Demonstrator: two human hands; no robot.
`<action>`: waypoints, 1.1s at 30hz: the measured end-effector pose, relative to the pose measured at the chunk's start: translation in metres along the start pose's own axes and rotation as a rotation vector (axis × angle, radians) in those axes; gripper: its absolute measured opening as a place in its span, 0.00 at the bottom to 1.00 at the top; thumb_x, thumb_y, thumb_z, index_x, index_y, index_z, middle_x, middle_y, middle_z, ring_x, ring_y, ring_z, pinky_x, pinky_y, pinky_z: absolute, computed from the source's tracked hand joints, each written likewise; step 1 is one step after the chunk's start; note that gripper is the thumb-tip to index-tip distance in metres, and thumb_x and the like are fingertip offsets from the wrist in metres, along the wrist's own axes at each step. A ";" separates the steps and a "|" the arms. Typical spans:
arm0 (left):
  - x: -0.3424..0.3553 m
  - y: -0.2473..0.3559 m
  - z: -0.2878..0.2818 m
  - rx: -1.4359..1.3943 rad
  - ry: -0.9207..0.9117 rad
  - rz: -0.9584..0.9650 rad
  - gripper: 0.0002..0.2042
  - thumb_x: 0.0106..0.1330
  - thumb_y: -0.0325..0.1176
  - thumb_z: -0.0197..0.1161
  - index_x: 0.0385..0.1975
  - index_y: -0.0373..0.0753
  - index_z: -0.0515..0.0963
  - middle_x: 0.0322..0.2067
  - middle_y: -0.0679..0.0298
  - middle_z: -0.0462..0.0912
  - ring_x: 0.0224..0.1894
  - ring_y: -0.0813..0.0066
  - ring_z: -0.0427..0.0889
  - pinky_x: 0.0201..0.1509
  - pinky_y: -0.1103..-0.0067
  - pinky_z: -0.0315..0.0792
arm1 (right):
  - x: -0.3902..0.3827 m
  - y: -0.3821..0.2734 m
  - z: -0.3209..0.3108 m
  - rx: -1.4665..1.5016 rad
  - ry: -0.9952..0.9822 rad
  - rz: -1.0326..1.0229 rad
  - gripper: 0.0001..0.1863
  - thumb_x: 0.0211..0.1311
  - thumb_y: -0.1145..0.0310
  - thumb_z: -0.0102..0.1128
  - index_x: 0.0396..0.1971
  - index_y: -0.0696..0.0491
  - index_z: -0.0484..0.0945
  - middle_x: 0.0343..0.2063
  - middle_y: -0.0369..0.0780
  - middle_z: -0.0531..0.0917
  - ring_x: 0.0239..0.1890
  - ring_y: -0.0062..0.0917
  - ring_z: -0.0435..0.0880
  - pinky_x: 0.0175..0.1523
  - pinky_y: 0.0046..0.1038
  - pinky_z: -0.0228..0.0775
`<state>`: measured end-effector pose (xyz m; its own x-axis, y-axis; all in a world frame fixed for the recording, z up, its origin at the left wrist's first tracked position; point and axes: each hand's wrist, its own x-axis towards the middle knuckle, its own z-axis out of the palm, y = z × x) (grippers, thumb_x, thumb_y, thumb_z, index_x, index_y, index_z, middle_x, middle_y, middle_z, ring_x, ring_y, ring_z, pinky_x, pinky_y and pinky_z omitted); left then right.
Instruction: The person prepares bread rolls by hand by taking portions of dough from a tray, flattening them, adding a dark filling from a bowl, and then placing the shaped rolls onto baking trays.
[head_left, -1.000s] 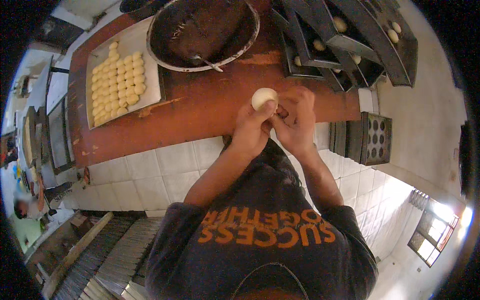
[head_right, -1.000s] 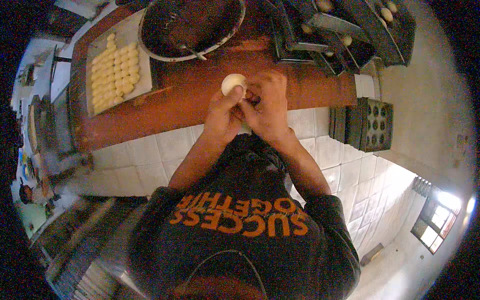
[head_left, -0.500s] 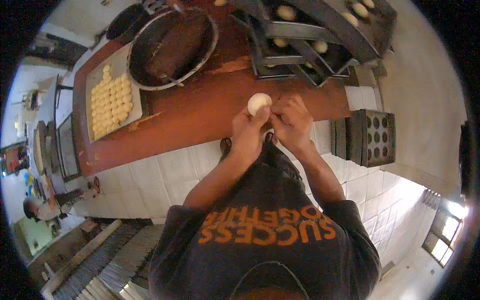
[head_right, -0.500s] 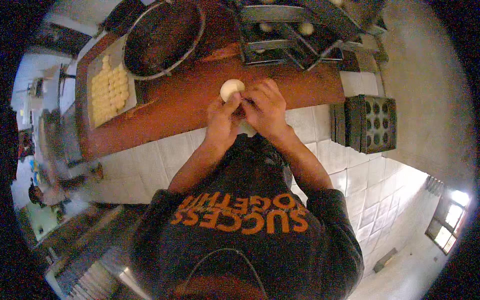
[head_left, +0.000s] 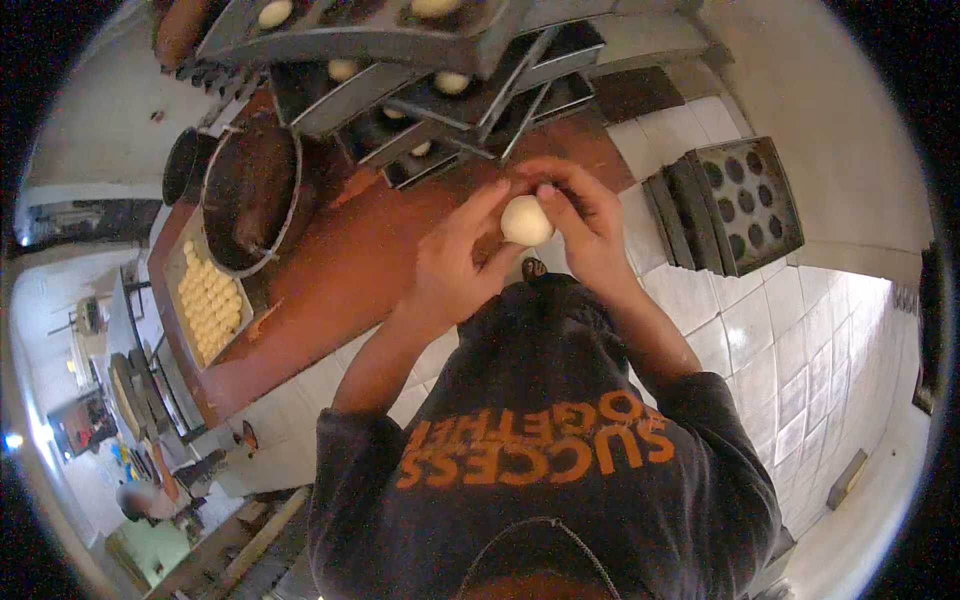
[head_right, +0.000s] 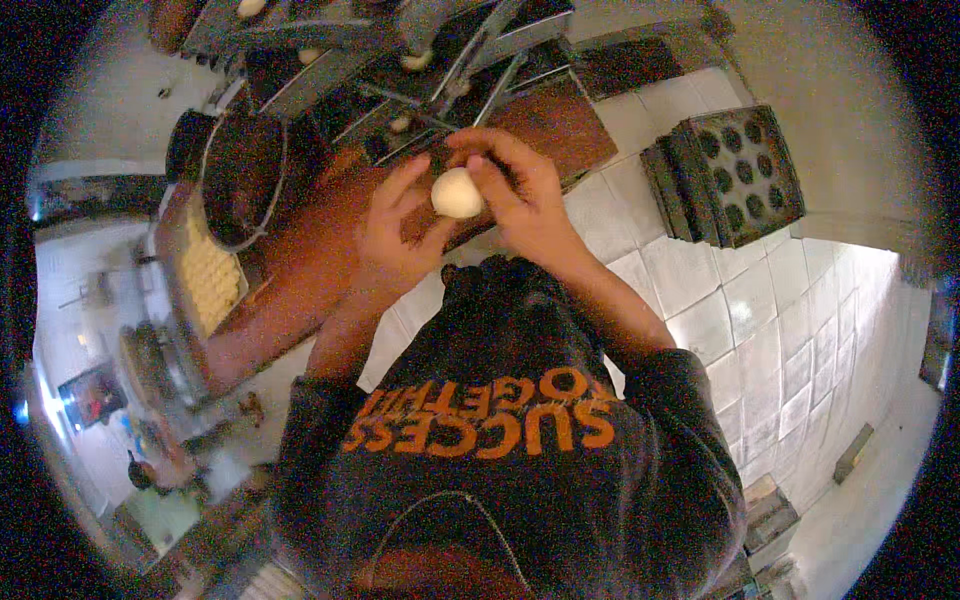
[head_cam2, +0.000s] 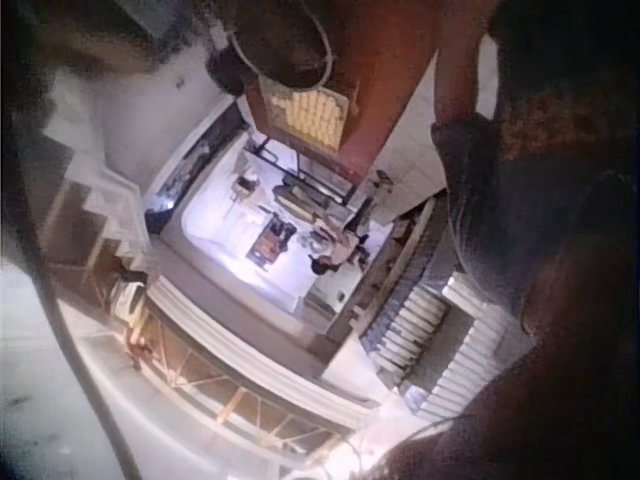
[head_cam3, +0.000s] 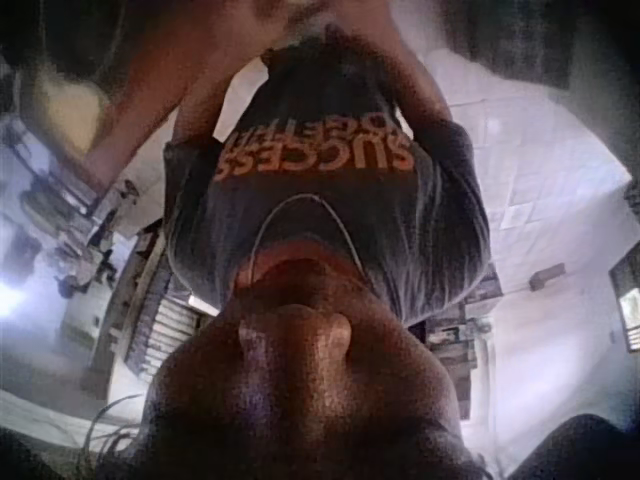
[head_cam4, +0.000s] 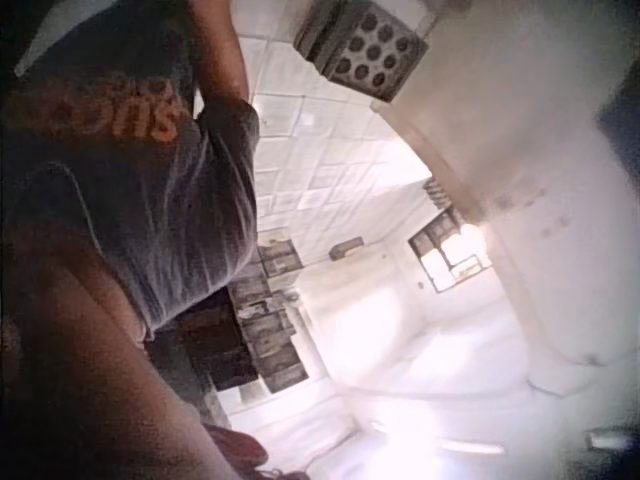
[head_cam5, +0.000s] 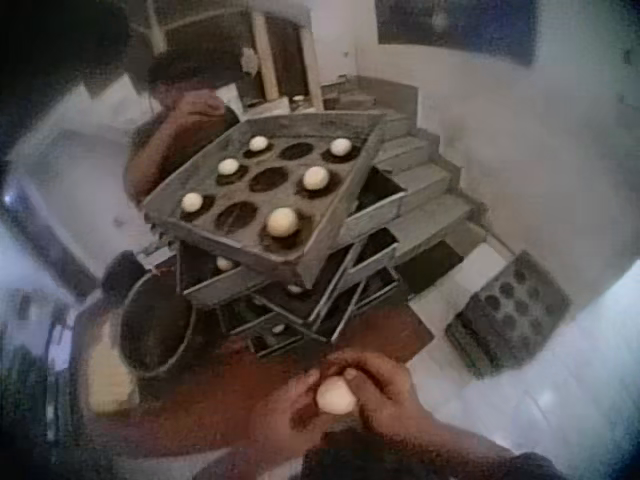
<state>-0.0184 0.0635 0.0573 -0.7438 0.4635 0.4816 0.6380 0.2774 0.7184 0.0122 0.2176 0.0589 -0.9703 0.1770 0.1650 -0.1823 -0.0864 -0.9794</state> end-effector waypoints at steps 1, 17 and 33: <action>0.004 -0.001 0.002 0.034 0.025 0.086 0.19 0.42 0.24 0.66 0.39 0.39 0.74 0.33 0.58 0.78 0.30 0.66 0.79 0.31 0.78 0.72 | 0.000 0.004 -0.007 0.189 0.020 0.097 0.12 0.56 0.73 0.47 0.41 0.57 0.71 0.34 0.40 0.78 0.37 0.27 0.77 0.44 0.22 0.67; 0.054 0.013 0.040 0.015 0.062 0.215 0.11 0.40 0.18 0.62 0.26 0.37 0.76 0.28 0.61 0.75 0.29 0.64 0.74 0.31 0.76 0.70 | 0.011 -0.001 -0.055 0.904 -0.083 0.491 0.17 0.61 0.68 0.46 0.45 0.62 0.68 0.40 0.44 0.76 0.42 0.28 0.76 0.45 0.28 0.73; 0.033 -0.007 0.059 -1.131 0.363 -0.778 0.39 0.52 0.28 0.62 0.59 0.51 0.42 0.47 0.61 0.63 0.46 0.72 0.65 0.46 0.72 0.66 | 0.022 0.004 -0.038 0.717 -0.085 0.482 0.18 0.60 0.67 0.46 0.46 0.63 0.66 0.44 0.46 0.73 0.45 0.34 0.75 0.49 0.34 0.69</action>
<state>-0.0353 0.1269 0.0386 -0.9452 0.2203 -0.2407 -0.3235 -0.5347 0.7807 -0.0037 0.2588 0.0540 -0.9709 -0.1092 -0.2130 0.2231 -0.7354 -0.6398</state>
